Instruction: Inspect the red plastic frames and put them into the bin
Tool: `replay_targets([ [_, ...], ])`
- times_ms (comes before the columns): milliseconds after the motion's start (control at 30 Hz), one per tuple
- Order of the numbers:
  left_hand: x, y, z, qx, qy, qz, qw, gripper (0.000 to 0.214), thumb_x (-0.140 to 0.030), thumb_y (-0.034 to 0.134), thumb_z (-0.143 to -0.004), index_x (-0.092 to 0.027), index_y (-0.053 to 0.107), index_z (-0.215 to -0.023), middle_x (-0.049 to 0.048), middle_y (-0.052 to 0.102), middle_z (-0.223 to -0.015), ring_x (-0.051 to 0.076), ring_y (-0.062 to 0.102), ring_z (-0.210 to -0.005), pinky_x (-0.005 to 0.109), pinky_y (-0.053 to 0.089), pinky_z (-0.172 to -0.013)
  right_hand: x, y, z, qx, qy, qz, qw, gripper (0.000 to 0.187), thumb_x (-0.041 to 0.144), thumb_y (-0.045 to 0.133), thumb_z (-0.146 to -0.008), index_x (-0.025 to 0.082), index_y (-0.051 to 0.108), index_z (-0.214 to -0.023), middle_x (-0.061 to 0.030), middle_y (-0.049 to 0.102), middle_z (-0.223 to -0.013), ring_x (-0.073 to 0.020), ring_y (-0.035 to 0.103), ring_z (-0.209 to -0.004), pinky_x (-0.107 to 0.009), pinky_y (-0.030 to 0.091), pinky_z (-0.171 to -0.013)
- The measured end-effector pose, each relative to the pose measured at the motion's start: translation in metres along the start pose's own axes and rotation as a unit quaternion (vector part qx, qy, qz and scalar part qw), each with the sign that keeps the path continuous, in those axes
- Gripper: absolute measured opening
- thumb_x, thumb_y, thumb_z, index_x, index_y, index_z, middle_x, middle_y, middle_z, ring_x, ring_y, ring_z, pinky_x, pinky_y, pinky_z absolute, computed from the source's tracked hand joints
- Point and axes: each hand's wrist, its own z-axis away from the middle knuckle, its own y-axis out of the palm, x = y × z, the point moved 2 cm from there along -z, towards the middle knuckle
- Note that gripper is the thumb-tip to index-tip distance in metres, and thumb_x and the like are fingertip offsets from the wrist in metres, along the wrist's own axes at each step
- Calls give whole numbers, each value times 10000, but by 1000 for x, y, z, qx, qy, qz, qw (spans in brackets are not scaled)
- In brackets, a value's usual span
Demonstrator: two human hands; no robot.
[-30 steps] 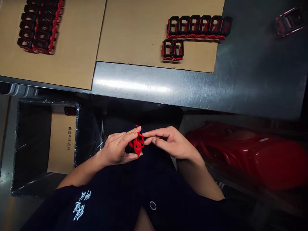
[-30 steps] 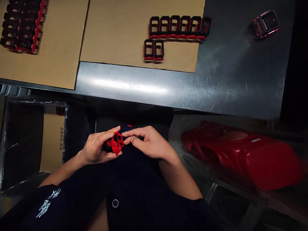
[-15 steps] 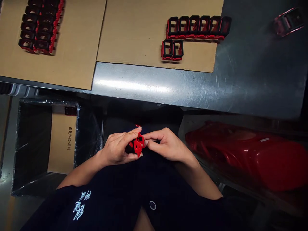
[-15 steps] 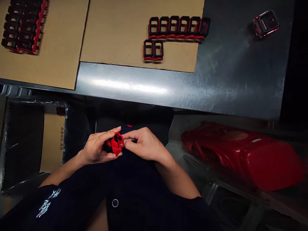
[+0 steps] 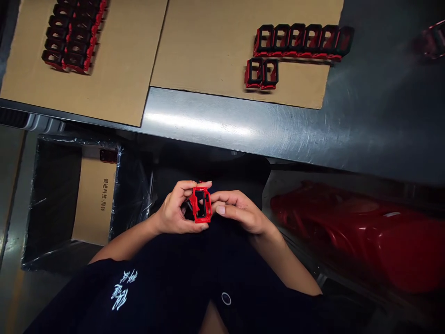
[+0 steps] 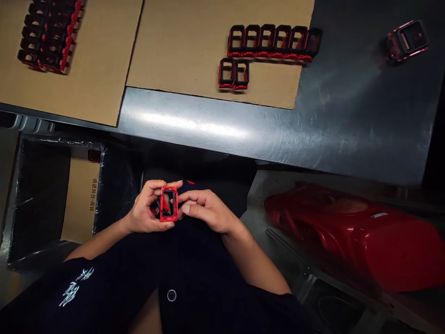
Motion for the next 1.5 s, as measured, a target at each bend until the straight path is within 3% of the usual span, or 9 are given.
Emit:
replay_targets([
  [200, 9, 4, 1, 0, -34, 89, 995, 799, -266, 875, -758, -262, 357, -1366, 236, 544, -1483, 280, 707, -1173, 351, 625, -868, -6, 4, 0, 13, 9, -68, 998, 374, 438, 733, -871, 156, 752, -1115, -45, 772, -807, -201, 703, -791, -343, 495, -857],
  [433, 13, 3, 0, -3, -31, 95, 995, 821, -215, 878, -750, -278, 356, -1381, 196, 553, -1466, 276, 675, -1220, 379, 616, -927, -2, 6, -1, -29, -3, 11, 1000, 374, 467, 762, -866, 156, 756, -1073, 41, 616, -642, -87, 455, -567, -240, 350, -599],
  [633, 14, 2, 1, 8, -7, 48, 999, 877, -216, 863, -766, -283, 321, -1452, 180, 578, -1419, 284, 686, -1207, 408, 616, -951, -5, 4, -2, -56, 6, 24, 998, 418, 520, 793, -825, 167, 764, -1045, 24, 661, -675, -100, 526, -599, -246, 389, -621],
  [767, 17, 1, 4, -4, -12, -7, 1000, 889, -261, 868, -761, -261, 319, -1460, 186, 608, -1376, 287, 698, -1184, 406, 611, -959, -7, 4, -1, -70, 17, 15, 997, 414, 509, 830, -790, 173, 755, -1019, -6, 730, -756, -128, 634, -661, -258, 478, -680],
  [900, 16, -1, 5, -22, -17, -98, 995, 897, -346, 882, -735, -228, 345, -1443, 156, 691, -1226, 270, 751, -1048, 356, 632, -875, -6, 7, -2, -97, 15, 6, 995, 402, 475, 863, -761, 188, 714, -999, -54, 781, -904, -170, 721, -766, -303, 560, -774],
  [1033, 14, -3, 4, -39, -20, -174, 984, 879, -447, 856, -743, -216, 355, -1427, 115, 722, -1110, 257, 778, -948, 312, 643, -772, -4, 11, -3, -116, 0, 23, 993, 400, 484, 866, -750, 200, 692, -972, -66, 778, -938, -183, 729, -801, -323, 585, -789],
  [1167, 13, -2, 5, -59, -20, -230, 971, 870, -495, 837, -744, -213, 365, -1418, 123, 730, -1133, 268, 784, -934, 337, 655, -778, -3, 13, -4, -133, -14, 15, 991, 387, 465, 881, -736, 213, 695, -964, -43, 761, -920, -165, 712, -774, -297, 586, -748],
  [1333, 15, -4, 6, -65, -54, -212, 974, 848, -458, 858, -727, -231, 388, -1396, 134, 719, -1207, 267, 787, -904, 354, 649, -775, -6, 13, -6, -150, -9, -30, 988, 379, 426, 886, -742, 228, 694, -1001, -11, 746, -855, -150, 711, -705, -290, 598, -707],
  [1500, 13, -12, 4, -65, -91, -95, 989, 677, -542, 790, -787, -211, 496, -1299, 110, 722, -1131, 223, 766, -879, 285, 612, -706, -10, 6, -9, -187, -36, -39, 981, 391, 391, 891, -734, 251, 735, -1064, -38, 765, -1089, -214, 744, -918, -390, 624, -850],
])
